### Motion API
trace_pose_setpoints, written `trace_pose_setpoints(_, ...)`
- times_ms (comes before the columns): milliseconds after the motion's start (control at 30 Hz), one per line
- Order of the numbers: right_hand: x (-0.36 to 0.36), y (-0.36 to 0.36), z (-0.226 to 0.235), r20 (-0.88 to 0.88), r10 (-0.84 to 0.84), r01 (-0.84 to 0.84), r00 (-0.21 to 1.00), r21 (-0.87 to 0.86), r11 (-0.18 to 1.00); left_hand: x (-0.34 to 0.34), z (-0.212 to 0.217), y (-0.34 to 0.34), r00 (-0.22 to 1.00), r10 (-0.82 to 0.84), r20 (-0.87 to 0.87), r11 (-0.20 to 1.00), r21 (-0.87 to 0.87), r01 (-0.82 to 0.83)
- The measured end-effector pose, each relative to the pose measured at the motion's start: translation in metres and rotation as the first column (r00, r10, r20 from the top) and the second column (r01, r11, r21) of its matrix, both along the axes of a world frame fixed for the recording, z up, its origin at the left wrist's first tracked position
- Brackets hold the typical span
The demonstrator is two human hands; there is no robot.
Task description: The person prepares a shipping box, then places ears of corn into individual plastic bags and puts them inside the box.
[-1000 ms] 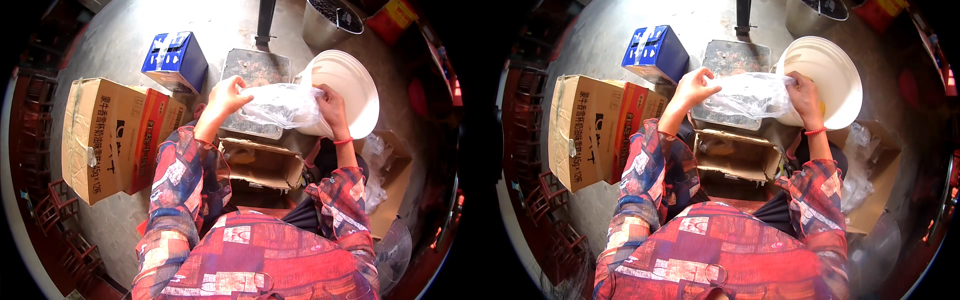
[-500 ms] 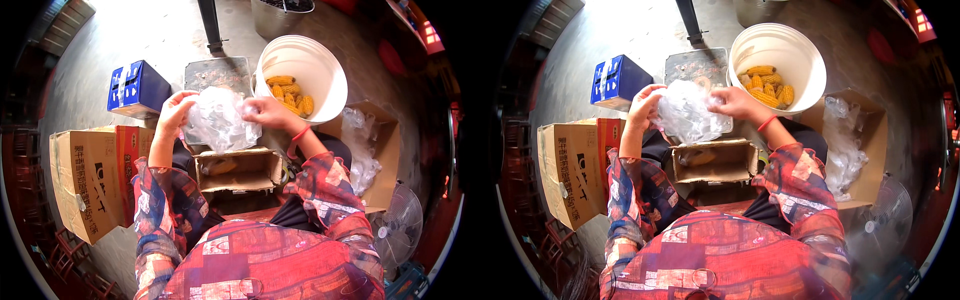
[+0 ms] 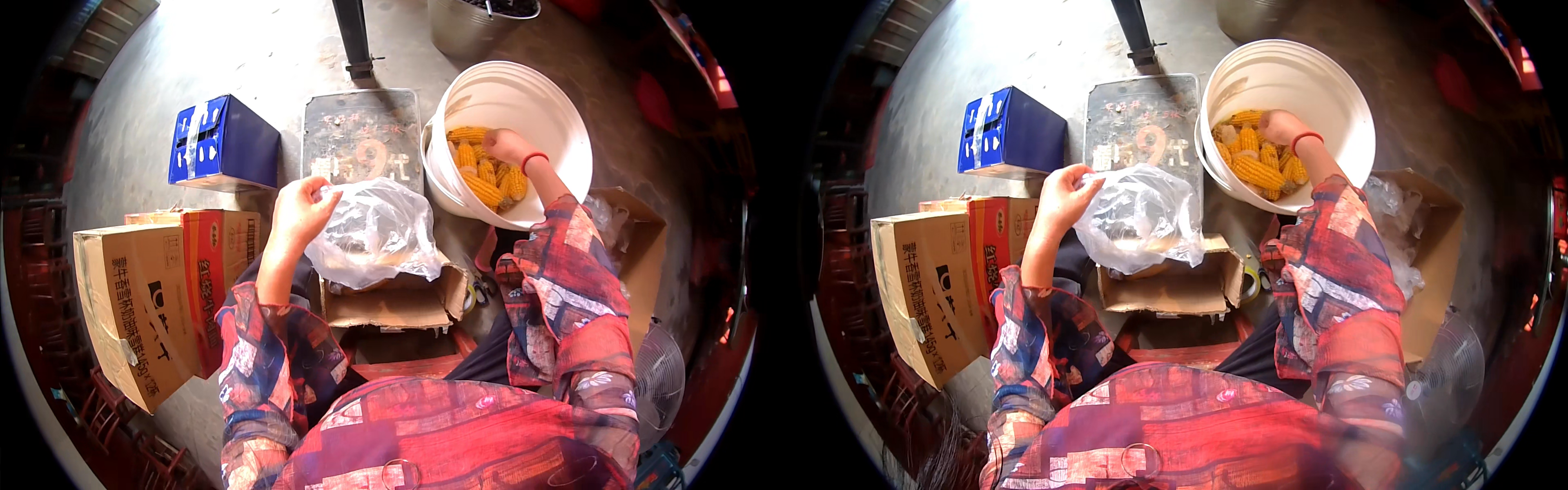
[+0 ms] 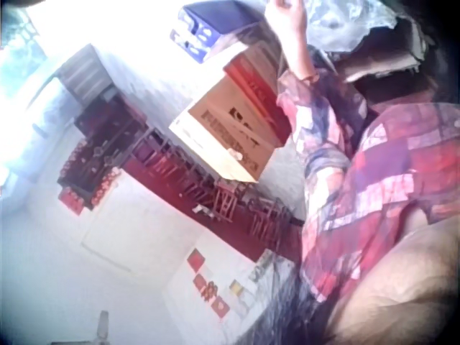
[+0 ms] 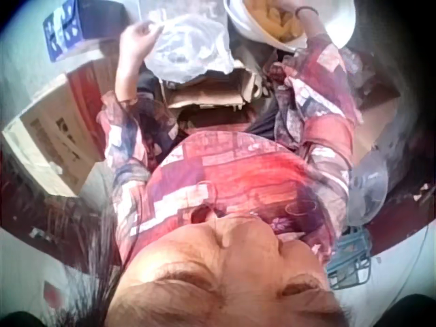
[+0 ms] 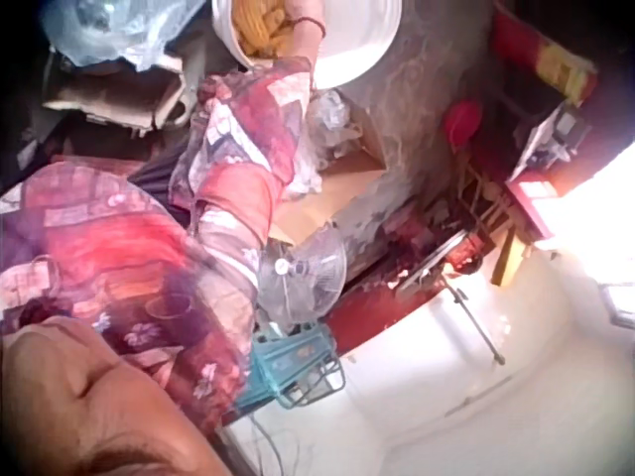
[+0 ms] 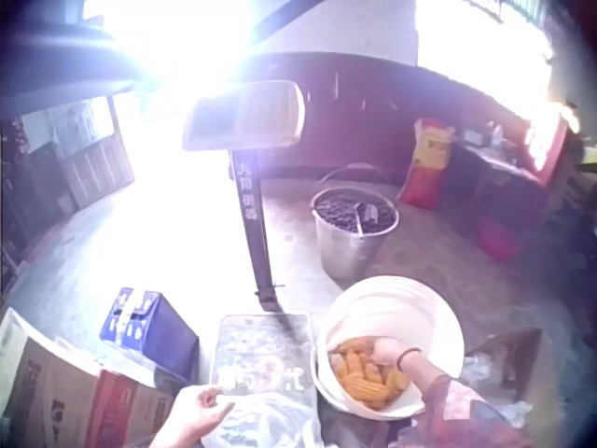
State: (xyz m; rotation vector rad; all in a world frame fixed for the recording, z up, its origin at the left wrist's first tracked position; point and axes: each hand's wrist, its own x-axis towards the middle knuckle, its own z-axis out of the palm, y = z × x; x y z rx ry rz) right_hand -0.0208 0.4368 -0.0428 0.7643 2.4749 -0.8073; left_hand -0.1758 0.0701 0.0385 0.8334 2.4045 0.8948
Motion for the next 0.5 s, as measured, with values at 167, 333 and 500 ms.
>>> trace_pose_setpoints(167,-0.020,0.005,-0.074,0.421,0.490,-0.557,0.763,0.045,0.829,0.000,0.002,0.004,0.998,0.057,0.015,0.998,-0.040,-0.057)
trace_pose_setpoints(333,-0.004,-0.021,-0.080,0.338,0.480,-0.484,0.809,-0.081,0.872,-0.001,-0.001,-0.001,0.998,0.065,-0.001,0.995,-0.073,-0.064)
trace_pose_setpoints(500,0.008,-0.011,-0.080,0.270,0.419,-0.435,0.867,0.002,0.900,0.002,0.007,0.007,0.998,0.067,0.002,0.995,-0.077,-0.067)
